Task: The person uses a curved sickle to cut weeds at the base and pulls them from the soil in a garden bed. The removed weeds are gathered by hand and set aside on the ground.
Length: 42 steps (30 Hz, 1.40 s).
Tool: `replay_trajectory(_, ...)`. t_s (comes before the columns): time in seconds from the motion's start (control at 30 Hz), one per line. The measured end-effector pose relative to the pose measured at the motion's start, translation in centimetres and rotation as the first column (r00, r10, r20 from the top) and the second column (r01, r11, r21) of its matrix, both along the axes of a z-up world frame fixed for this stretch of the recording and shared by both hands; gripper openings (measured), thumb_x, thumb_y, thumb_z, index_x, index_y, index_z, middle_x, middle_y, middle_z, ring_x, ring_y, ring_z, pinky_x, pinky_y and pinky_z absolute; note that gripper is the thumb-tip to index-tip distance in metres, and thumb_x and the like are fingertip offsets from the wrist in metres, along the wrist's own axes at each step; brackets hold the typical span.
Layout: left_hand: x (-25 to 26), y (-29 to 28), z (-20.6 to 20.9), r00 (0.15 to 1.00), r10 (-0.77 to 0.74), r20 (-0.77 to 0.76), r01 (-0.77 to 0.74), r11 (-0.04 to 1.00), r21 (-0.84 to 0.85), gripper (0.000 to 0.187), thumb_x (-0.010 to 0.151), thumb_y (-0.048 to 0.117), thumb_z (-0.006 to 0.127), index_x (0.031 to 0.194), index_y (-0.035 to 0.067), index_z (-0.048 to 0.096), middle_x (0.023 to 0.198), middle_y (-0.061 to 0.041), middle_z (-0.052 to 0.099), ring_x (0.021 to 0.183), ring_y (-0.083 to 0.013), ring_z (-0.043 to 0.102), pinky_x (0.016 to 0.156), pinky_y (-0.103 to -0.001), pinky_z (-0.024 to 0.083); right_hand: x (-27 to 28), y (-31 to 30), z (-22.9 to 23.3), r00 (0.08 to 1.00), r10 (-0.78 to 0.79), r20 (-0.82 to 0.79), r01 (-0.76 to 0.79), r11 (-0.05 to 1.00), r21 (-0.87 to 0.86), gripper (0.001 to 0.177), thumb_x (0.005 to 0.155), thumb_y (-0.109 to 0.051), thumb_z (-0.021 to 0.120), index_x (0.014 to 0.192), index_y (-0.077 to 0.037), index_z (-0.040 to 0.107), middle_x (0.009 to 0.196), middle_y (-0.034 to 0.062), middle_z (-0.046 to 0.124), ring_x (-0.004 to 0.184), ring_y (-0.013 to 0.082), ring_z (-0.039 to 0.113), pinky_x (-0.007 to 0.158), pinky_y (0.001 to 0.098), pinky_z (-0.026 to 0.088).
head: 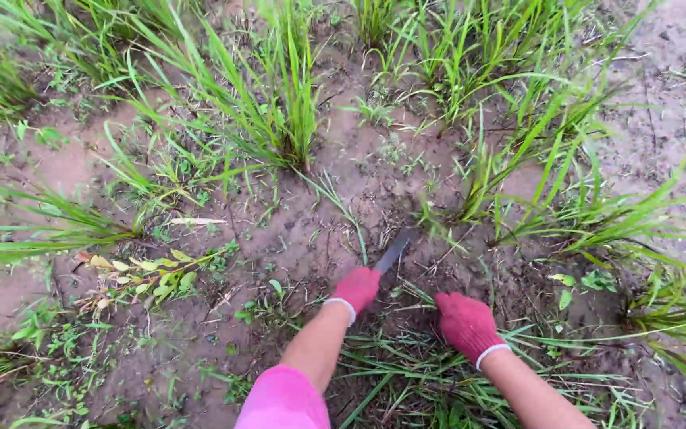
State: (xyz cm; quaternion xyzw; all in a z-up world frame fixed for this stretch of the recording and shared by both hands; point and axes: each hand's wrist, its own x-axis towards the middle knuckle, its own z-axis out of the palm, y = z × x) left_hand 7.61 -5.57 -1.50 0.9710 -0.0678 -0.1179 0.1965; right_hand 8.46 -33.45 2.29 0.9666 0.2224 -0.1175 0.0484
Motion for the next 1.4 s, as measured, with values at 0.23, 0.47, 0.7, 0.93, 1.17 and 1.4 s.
replay_trajectory(0.23,-2.0,-2.0,1.0,0.893,0.418,-0.167,-0.443,0.881,-0.164,0.048,0.099,0.035,0.035,0.102,-0.002,0.065,0.103,-0.028,0.069,0.105,-0.0462,0.069,0.091,-0.057,0.055,0.2,-1.9,1.9,0.961,0.167,0.219,-0.193,0.976,0.101,0.013,0.084,-0.033,0.06,0.093,-0.024,0.062,0.087,0.007,0.061,0.074,0.0322,0.073,0.063,0.0463,0.061)
replay_trajectory(0.47,-2.6,1.5,0.8,0.877,0.388,0.283,-0.304,0.905,-0.298,0.038,0.105,0.02,0.039,0.098,-0.003,0.069,0.089,-0.031,0.066,0.089,-0.0477,0.067,0.077,-0.056,0.053,1.8,4.7,4.0,0.895,0.365,0.257,-0.398,0.913,0.092,0.01,0.079,-0.022,0.057,0.088,-0.021,0.063,0.09,0.0007,0.059,0.076,0.0269,0.072,0.063,0.0406,0.059)
replay_trajectory(0.7,-6.0,-4.3,-1.3,0.972,0.011,0.235,0.005,0.998,-0.067,0.019,0.095,0.015,0.048,0.099,0.004,0.064,0.085,-0.025,0.066,0.069,-0.0471,0.069,0.06,-0.057,0.057,7.7,9.6,5.8,0.806,0.391,0.444,-0.495,0.857,0.144,0.016,0.074,-0.023,0.059,0.088,-0.017,0.062,0.093,0.0058,0.056,0.076,0.0275,0.068,0.064,0.04,0.055)
replay_trajectory(0.93,-9.8,-4.4,-2.1,0.672,0.513,-0.534,-0.689,0.698,-0.196,0.061,0.099,0.054,0.035,0.103,0.004,0.068,0.11,-0.021,0.071,0.102,-0.0396,0.067,0.089,-0.052,0.048,15.3,8.1,2.0,0.99,0.056,-0.128,-0.096,0.938,-0.332,0.058,0.106,-0.01,0.032,0.161,-0.025,0.021,0.145,0.0107,0.037,0.078,0.0206,0.072,0.055,0.0349,0.055)
replay_trajectory(1.17,-6.7,-5.3,17.6,0.522,0.487,-0.7,-0.82,0.511,-0.256,0.065,0.094,0.077,0.028,0.076,0.016,0.043,0.086,-0.005,0.059,0.075,-0.0167,0.051,0.095,-0.043,0.053,10.6,5.7,8.5,0.895,-0.1,-0.434,-0.111,0.894,-0.435,0.023,0.112,-0.024,0.042,0.117,-0.014,0.062,0.082,0.0016,0.066,0.069,0.0174,0.07,0.061,0.0359,0.067)
replay_trajectory(1.4,-2.1,-7.0,13.0,0.573,0.755,-0.318,-0.819,0.537,-0.201,0.025,0.107,0.006,0.047,0.127,-0.005,0.056,0.107,-0.016,0.06,0.075,-0.0187,0.065,0.054,-0.026,0.066,0.4,-5.8,4.1,0.897,0.178,-0.404,-0.273,0.943,-0.191,0.021,0.113,-0.023,0.043,0.106,-0.019,0.062,0.075,-0.0013,0.067,0.057,0.0112,0.066,0.046,0.0274,0.061)
